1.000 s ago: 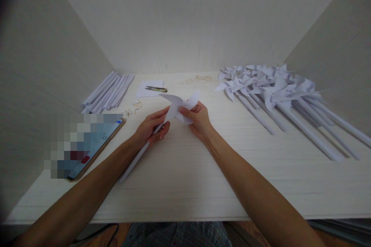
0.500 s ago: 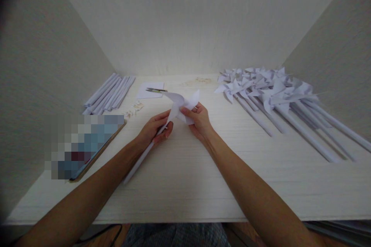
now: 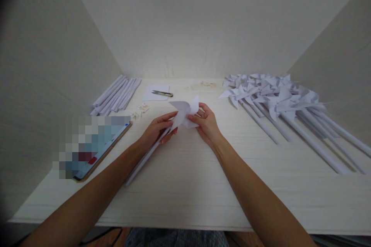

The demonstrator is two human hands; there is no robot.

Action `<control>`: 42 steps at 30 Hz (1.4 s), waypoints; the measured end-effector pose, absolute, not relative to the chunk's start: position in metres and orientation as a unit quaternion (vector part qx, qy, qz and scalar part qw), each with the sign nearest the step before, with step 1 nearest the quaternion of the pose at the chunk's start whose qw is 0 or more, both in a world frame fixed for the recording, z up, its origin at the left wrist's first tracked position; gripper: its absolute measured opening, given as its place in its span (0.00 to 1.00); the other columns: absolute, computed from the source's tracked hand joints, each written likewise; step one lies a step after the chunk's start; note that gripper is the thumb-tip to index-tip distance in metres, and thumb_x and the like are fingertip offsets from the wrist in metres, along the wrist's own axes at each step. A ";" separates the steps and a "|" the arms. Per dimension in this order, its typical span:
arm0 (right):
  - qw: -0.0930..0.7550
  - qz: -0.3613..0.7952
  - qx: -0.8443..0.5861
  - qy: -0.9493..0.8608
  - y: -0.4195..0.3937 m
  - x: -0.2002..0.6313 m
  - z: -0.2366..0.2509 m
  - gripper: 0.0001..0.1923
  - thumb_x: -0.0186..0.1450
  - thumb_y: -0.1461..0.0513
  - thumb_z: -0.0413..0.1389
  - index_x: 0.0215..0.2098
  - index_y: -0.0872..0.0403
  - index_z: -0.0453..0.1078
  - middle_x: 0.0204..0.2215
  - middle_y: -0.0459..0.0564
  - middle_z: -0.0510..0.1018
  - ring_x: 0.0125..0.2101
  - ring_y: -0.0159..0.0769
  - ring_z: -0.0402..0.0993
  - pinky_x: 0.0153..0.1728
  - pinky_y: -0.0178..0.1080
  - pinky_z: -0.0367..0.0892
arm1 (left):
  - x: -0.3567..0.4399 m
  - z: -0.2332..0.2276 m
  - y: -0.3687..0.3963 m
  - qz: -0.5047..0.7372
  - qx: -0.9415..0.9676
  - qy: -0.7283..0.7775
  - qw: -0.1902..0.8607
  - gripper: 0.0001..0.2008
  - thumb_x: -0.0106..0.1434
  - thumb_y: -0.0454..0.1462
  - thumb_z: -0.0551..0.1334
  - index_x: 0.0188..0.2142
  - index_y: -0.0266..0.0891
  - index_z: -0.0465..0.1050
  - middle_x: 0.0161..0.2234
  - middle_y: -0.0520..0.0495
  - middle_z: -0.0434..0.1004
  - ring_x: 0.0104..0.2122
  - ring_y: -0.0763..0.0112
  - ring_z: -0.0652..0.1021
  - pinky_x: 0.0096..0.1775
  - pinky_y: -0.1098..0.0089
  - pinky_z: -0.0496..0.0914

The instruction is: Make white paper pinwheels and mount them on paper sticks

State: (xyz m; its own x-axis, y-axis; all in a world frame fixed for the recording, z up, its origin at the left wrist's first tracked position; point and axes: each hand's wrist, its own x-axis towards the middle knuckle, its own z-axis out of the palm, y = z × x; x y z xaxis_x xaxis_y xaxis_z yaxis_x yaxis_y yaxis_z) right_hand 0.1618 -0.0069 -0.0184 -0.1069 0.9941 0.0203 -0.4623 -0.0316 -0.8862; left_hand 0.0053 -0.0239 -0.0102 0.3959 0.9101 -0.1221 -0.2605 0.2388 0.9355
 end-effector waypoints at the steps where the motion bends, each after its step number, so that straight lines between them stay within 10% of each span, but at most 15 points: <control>1: 0.594 0.607 -0.344 -0.401 -0.006 0.162 -0.020 0.23 0.40 0.66 0.64 0.33 0.50 0.63 0.30 0.41 0.73 0.29 0.28 0.69 0.30 0.33 0.64 | 0.005 -0.010 -0.024 0.419 0.454 0.360 0.699 0.32 0.50 0.35 0.56 0.55 0.27 0.56 0.16 0.53 0.71 0.07 0.81 0.61 0.10 0.77 0.50; 12: 0.498 0.274 -0.469 -0.676 -0.009 0.166 -0.024 0.05 0.57 0.61 0.53 0.24 0.54 0.66 0.21 0.44 0.69 0.22 0.29 0.62 0.24 0.35 0.58 | 0.006 -0.008 -0.024 0.433 0.466 0.419 0.648 0.29 0.52 0.33 0.54 0.55 0.28 0.58 0.15 0.54 0.70 0.07 0.82 0.61 0.11 0.78 0.52; 42: 0.358 0.316 -0.489 -0.730 -0.005 0.166 -0.022 0.12 0.56 0.60 0.47 0.17 0.55 0.63 0.15 0.45 0.66 0.19 0.30 0.60 0.22 0.34 0.55 | 0.009 -0.016 -0.027 0.380 0.613 0.462 0.516 0.22 0.61 0.35 0.49 0.55 0.34 0.59 0.15 0.59 0.58 0.08 0.85 0.58 0.11 0.82 0.53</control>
